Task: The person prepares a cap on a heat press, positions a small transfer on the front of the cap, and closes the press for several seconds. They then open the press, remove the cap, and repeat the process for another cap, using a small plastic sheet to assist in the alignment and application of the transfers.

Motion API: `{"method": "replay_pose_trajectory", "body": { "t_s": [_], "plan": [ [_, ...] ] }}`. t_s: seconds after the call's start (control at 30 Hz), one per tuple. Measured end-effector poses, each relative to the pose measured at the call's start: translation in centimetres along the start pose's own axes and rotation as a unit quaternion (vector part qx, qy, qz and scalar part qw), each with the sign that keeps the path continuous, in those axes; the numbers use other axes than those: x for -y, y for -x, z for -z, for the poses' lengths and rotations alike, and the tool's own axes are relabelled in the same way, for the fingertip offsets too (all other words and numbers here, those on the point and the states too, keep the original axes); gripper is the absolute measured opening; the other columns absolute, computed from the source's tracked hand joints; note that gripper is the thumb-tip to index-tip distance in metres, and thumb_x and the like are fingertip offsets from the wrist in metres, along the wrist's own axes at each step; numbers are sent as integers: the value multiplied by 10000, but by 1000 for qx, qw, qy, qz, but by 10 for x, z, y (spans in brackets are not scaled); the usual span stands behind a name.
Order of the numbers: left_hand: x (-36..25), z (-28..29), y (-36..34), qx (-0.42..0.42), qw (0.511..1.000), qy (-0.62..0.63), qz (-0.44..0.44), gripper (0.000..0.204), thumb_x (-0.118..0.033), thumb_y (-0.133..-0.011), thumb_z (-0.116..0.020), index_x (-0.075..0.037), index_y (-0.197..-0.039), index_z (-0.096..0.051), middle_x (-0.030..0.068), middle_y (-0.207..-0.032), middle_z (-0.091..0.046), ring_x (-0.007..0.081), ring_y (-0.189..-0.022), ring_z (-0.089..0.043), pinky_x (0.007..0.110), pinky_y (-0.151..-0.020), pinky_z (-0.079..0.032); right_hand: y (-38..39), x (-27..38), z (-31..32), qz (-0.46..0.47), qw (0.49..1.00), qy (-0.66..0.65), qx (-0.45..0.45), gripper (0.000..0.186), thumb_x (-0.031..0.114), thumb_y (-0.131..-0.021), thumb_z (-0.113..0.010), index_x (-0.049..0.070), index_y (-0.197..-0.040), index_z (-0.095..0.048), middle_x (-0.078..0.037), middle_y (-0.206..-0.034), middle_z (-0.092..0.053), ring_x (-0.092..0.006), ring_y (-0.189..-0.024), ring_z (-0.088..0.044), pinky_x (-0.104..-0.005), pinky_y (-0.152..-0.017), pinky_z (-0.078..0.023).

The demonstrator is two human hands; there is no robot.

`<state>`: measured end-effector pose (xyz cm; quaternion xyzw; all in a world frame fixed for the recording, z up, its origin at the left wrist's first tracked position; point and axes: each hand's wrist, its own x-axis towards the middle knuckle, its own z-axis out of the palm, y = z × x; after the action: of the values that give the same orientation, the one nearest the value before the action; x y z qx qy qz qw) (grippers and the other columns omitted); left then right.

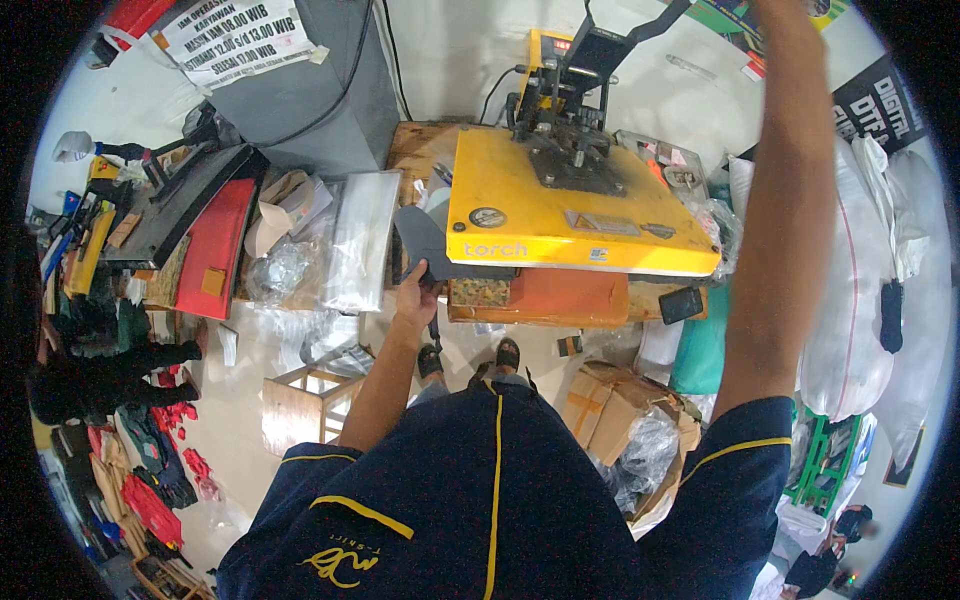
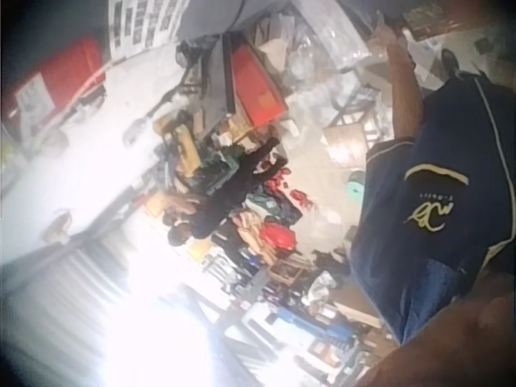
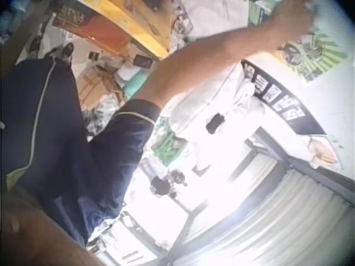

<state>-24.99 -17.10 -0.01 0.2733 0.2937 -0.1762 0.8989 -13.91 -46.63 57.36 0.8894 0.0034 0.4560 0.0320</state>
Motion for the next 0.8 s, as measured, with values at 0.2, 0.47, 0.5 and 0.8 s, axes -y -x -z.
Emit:
{"method": "replay_pose_trajectory", "body": {
  "t_s": [0.2, 0.47, 0.5, 0.8],
  "plan": [
    [-2, 7, 2, -6, 1000, 6, -25, 306, -152, -998, -680, -20, -1267, -616, 117, -1204, -692, 283, -1138, -659, 423, -1038, -537, 103, 36, -95, 68, 984, 44, 156, 421, 440, -926, -726, 66, -1120, -732, -135, -1070, -703, -274, -977, -671, -393, -809, -520],
    [-3, -5, 10, 10, 1000, -12, 4, 284, -163, -993, -682, -39, -1242, -618, 111, -1180, -696, 254, -1044, -699, 401, -907, -600, 18, 6, -49, 105, 982, -32, -153, 672, 580, -936, -651, -11, -1258, -651, -219, -1220, -675, -371, -1162, -625, -474, -1009, -470],
    [1, -2, 6, 9, 1000, -15, 8, 289, -167, -991, -686, -35, -1239, -617, 110, -1174, -697, 254, -1043, -699, 404, -913, -601, -1, -16, -64, 133, 974, 19, -184, 652, 578, -919, -670, -11, -1200, -671, -230, -1141, -689, -392, -1087, -644, -486, -969, -487],
    [4, 4, 15, 21, 1000, -9, 14, 318, -215, -977, -715, -36, -1221, -617, 96, -1128, -694, 251, -1037, -693, 410, -959, -589, 41, -20, -22, -1, 998, 56, 14, 630, 567, -887, -723, 20, -1196, -690, -242, -1146, -700, -433, -1054, -653, -497, -903, -492]
  ]
}}
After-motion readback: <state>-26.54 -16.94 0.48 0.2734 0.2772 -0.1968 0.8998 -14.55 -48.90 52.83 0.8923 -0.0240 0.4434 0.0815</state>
